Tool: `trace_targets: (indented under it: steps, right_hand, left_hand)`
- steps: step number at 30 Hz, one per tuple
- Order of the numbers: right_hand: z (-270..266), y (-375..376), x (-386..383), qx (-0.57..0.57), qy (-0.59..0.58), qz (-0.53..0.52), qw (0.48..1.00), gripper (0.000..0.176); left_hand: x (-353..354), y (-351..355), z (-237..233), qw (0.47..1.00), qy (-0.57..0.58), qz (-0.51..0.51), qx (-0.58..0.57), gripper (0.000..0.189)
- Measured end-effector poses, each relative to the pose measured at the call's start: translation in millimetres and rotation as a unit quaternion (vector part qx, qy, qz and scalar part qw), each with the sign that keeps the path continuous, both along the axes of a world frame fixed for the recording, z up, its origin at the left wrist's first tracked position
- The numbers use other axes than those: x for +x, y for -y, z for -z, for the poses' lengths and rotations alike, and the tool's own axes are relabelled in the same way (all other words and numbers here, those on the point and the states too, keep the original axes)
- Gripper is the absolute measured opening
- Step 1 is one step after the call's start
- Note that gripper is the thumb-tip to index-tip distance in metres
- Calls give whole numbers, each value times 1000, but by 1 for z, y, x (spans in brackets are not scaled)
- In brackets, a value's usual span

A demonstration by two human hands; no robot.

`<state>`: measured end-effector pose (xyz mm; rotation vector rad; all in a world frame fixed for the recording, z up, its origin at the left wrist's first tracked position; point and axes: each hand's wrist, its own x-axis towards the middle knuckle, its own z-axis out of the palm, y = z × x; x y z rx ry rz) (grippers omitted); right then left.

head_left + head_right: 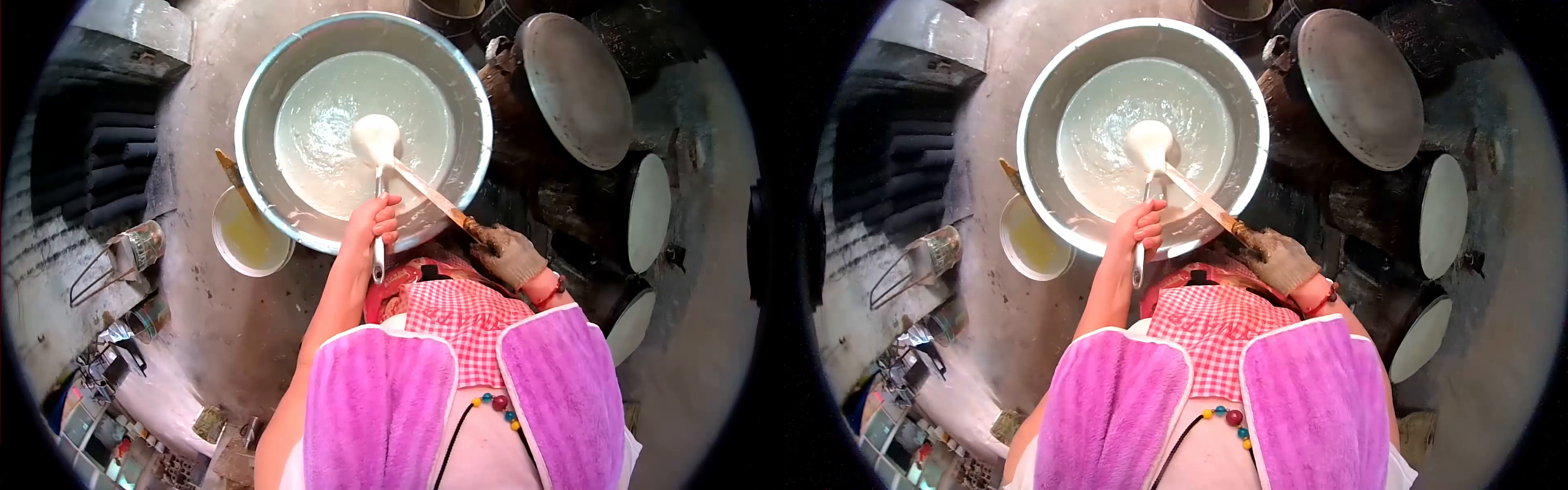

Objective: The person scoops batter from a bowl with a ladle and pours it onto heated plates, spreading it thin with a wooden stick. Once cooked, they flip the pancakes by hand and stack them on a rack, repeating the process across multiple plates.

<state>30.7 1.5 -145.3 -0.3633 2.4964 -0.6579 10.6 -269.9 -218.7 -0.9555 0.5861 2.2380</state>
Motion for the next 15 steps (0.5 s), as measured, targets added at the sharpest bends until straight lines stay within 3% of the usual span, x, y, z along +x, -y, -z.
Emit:
trace_targets:
  steps: [3, 4, 7, 9, 10, 11, 13, 15]
  right_hand:
    - [-19, -19, 10, -49, -105, -21, 993, 31]
    - [-27, -23, 7, -127, -157, -24, 979, 34]
    - [-70, -34, -10, -145, -176, -60, 972, 45]
    - [-93, -38, -31, -311, -166, -65, 933, 48]
    - [-125, -37, -35, -378, 44, 32, 924, 42]
    - [-130, -35, -44, -497, 53, 23, 866, 43]
    - [-164, -24, -56, -606, 98, 48, 788, 45]
    - [-195, -32, -66, -577, 224, 49, 784, 50]
  left_hand:
    - [10, -28, -66, 994, -71, -83, -20, 23]
    - [11, -38, -95, 989, -87, -120, -19, 23]
    - [15, -44, -162, 963, -212, -165, 18, 25]
    - [18, -47, -218, 937, -300, -176, 32, 27]
    - [19, -45, -245, 927, -327, -179, 37, 30]
    - [21, -43, -269, 912, -367, -179, 35, 33]
    - [24, -34, -308, 885, -423, -182, 71, 37]
    - [31, -21, -333, 867, -467, -172, 37, 38]
